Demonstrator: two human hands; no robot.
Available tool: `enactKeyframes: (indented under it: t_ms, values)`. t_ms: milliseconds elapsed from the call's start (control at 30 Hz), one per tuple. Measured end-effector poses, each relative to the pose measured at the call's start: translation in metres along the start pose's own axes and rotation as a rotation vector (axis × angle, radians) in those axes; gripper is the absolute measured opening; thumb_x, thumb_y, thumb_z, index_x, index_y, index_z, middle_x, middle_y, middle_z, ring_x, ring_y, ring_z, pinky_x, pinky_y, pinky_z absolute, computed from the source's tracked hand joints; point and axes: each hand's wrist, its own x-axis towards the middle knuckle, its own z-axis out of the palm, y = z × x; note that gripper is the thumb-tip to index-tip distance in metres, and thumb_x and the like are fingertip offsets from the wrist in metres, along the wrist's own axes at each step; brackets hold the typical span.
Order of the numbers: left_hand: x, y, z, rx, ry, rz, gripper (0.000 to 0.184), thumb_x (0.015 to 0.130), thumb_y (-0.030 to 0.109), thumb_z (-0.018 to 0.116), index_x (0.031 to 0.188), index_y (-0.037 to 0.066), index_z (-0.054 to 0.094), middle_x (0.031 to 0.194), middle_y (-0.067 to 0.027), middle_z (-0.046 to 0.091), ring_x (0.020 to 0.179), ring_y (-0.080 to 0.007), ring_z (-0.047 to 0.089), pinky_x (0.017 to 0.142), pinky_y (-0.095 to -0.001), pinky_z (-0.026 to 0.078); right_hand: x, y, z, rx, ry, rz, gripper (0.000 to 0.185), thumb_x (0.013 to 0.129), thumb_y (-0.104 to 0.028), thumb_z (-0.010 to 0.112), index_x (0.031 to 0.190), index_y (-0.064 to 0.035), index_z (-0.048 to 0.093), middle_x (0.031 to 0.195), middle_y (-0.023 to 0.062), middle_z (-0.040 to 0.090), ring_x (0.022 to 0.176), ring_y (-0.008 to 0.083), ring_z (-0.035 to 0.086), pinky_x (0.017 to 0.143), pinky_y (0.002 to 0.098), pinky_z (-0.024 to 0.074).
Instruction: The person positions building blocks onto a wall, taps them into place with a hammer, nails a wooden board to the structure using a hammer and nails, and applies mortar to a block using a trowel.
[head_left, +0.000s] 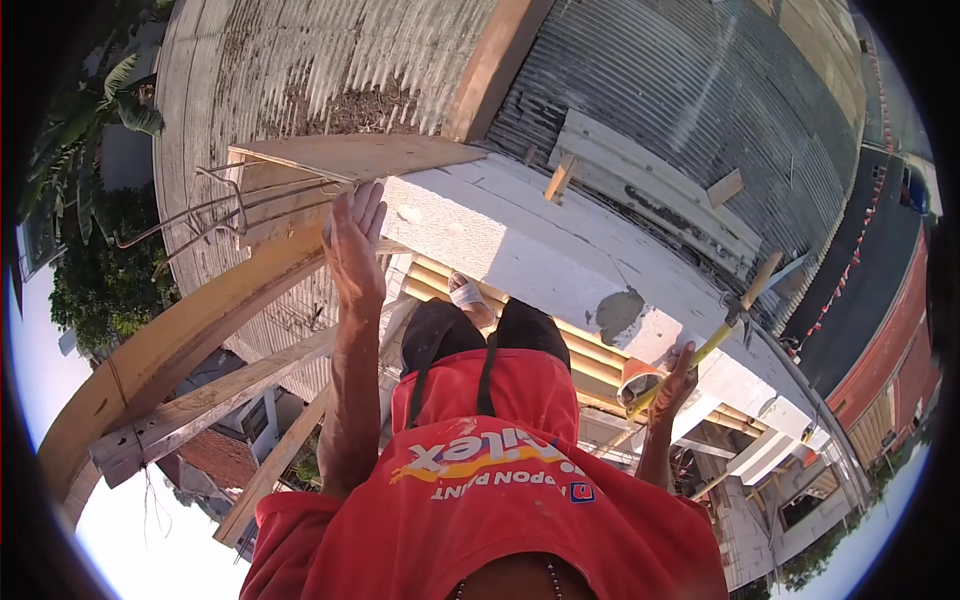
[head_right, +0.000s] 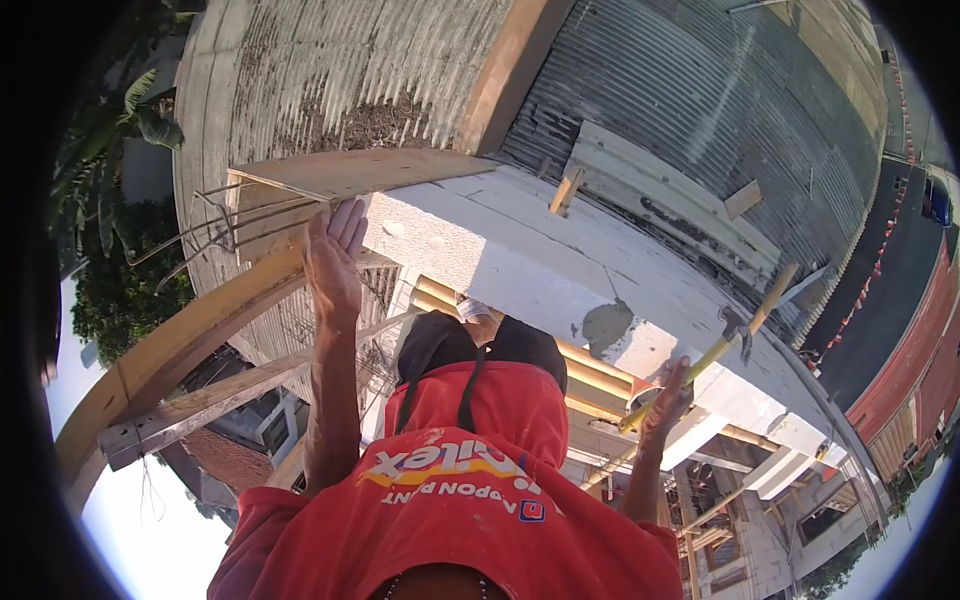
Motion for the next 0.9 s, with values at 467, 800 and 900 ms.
enactKeyframes:
  t_ms: [467, 800, 900]
  values:
    - [0.011, 0.016, -0.001, 0.259, 0.033, 0.004, 0.065, 0.100, 0.039, 0.058, 0.136, -0.013, 0.043, 0.130, -0.0310, 0.057, 0.123, -0.0345, 0.059, 0.108, -0.0398, 0.048, 0.004, 0.001, 0.001, 0.112, -0.048, 0.093, 0.052, 0.093, -0.056, 0.061, 0.089, -0.0039, 0.059, 0.065, 0.0004, 0.046, 0.050, 0.0119, 0.048, 0.043, 0.0267, 0.0409]
    - [-0.106, -0.051, -0.089, 0.743, -0.276, -0.403, 0.045, 0.101, 0.038, 0.054, 0.118, -0.002, 0.064, 0.101, -0.0187, 0.073, 0.092, -0.0265, 0.072, 0.083, -0.0382, 0.056, -0.001, -0.009, 0.003, 0.137, -0.099, 0.082, 0.048, 0.097, -0.052, 0.058, 0.088, -0.0046, 0.057, 0.065, 0.0005, 0.047, 0.047, 0.0122, 0.047, 0.039, 0.0264, 0.0369]
    - [-0.159, -0.093, -0.187, 1.207, -0.457, -0.545, 0.032, 0.095, 0.028, 0.060, 0.109, 0.001, 0.069, 0.093, -0.0202, 0.073, 0.087, -0.0222, 0.073, 0.077, -0.0357, 0.056, -0.003, -0.018, 0.003, 0.115, -0.104, 0.082, 0.048, 0.096, -0.053, 0.058, 0.090, -0.0052, 0.056, 0.065, 0.0000, 0.047, 0.045, 0.0115, 0.047, 0.037, 0.0257, 0.0353]
